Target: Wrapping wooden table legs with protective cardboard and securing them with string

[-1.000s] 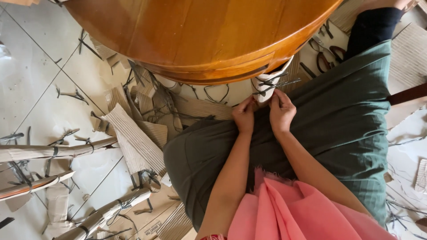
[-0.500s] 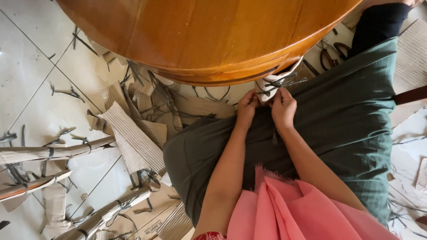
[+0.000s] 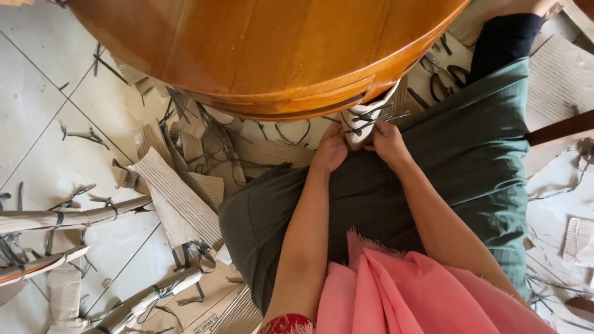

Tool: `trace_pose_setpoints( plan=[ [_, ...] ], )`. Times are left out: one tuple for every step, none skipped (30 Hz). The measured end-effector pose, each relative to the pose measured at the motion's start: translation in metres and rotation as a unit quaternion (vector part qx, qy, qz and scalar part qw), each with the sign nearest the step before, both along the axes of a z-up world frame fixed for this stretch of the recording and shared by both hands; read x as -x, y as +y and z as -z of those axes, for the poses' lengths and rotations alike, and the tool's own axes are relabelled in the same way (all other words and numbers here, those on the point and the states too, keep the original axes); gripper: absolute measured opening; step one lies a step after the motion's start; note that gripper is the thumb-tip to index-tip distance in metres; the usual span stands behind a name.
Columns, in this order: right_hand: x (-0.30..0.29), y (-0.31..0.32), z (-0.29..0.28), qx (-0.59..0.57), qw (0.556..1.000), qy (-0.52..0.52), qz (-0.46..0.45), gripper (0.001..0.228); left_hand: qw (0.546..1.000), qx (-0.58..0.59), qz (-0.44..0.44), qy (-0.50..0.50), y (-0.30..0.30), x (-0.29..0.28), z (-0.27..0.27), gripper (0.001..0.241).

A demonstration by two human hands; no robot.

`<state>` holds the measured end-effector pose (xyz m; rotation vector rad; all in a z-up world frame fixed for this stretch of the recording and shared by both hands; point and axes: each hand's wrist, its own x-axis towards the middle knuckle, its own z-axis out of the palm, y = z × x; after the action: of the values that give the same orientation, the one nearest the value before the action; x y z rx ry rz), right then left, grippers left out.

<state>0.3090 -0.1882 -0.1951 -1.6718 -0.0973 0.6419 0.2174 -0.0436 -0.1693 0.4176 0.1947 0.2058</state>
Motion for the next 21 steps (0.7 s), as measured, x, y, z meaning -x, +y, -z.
trace_pose_setpoints(
  plan=[
    [0.001, 0.000, -0.003, 0.001, 1.000, 0.001, 0.001, 0.025, 1.000, 0.001, 0.001, 0.001, -0.002, -0.002, 0.014, 0.046],
    [0.003, 0.000, -0.006, 0.000, 1.000, 0.003, 0.010, 0.025, 0.999, -0.013, -0.024, 0.017, -0.004, -0.003, 0.029, 0.045],
    [0.005, 0.002, -0.008, -0.002, 1.000, 0.004, 0.018, 0.025, 0.998, -0.027, -0.051, 0.033, -0.004, -0.003, 0.044, 0.045],
    [0.009, 0.003, -0.015, -0.002, 1.000, 0.006, 0.017, 0.025, 0.998, -0.027, -0.051, 0.034, -0.008, -0.003, 0.043, 0.045],
    [0.013, 0.005, -0.023, 0.011, 1.000, -0.006, 0.016, 0.028, 0.993, -0.053, -0.068, 0.085, -0.011, -0.003, 0.042, 0.038],
    [0.017, 0.007, -0.031, 0.023, 0.999, -0.018, 0.016, 0.033, 0.984, -0.078, -0.085, 0.135, -0.014, -0.003, 0.040, 0.032],
    [0.019, 0.009, -0.029, 0.021, 0.999, -0.020, 0.015, 0.033, 0.984, -0.079, -0.086, 0.133, -0.021, -0.001, 0.014, 0.032],
    [0.021, 0.010, -0.027, 0.024, 0.999, -0.026, 0.027, 0.035, 0.971, -0.074, -0.151, 0.170, -0.027, 0.000, -0.012, 0.027],
    [0.024, 0.010, -0.025, 0.027, 0.998, -0.031, 0.040, 0.037, 0.952, -0.069, -0.215, 0.206, -0.035, 0.003, -0.038, 0.023],
    [0.029, 0.012, -0.035, 0.026, 0.998, -0.032, 0.040, 0.037, 0.952, -0.070, -0.216, 0.205, -0.037, 0.002, -0.032, 0.023],
    [0.034, 0.013, -0.044, 0.033, 0.997, -0.036, 0.056, 0.036, 0.935, -0.123, -0.238, 0.234, -0.039, 0.002, -0.027, 0.022],
    [0.039, 0.014, -0.053, 0.040, 0.996, -0.040, 0.073, 0.035, 0.913, -0.176, -0.259, 0.261, -0.041, 0.001, -0.021, 0.021],
    [0.044, 0.014, -0.062, 0.039, 0.996, -0.042, 0.073, 0.035, 0.914, -0.176, -0.259, 0.259, -0.043, 0.005, -0.026, 0.021],
    [0.050, 0.015, -0.072, 0.042, 0.994, -0.049, 0.084, 0.033, 0.899, -0.197, -0.280, 0.275, -0.046, 0.009, -0.032, 0.020],
    [0.056, 0.016, -0.082, 0.044, 0.993, -0.056, 0.095, 0.032, 0.882, -0.218, -0.300, 0.290, -0.048, 0.013, -0.037, 0.019],
    [0.061, 0.016, -0.084, 0.042, 0.993, -0.057, 0.095, 0.032, 0.882, -0.219, -0.301, 0.289, -0.052, 0.014, -0.036, 0.019],
    [0.066, 0.016, -0.085, 0.025, 0.991, -0.066, 0.110, 0.032, 0.877, -0.201, -0.322, 0.293, -0.055, 0.016, -0.035, 0.021],
    [0.071, 0.015, -0.086, 0.008, 0.989, -0.075, 0.126, 0.033, 0.872, -0.183, -0.343, 0.296, -0.059, 0.018, -0.033, 0.023],
    [0.077, 0.016, -0.087, 0.007, 0.989, -0.076, 0.126, 0.033, 0.872, -0.184, -0.344, 0.295, -0.063, 0.019, -0.031, 0.023],
    [0.082, 0.017, -0.088, -0.004, 0.987, -0.086, 0.139, 0.032, 0.877, -0.154, -0.353, 0.287, -0.068, 0.021, -0.029, 0.026],
    [0.087, 0.017, -0.089, -0.015, 0.983, -0.098, 0.152, 0.031, 0.882, -0.125, -0.361, 0.278, -0.072, 0.022, -0.026, 0.028]
  ],
)
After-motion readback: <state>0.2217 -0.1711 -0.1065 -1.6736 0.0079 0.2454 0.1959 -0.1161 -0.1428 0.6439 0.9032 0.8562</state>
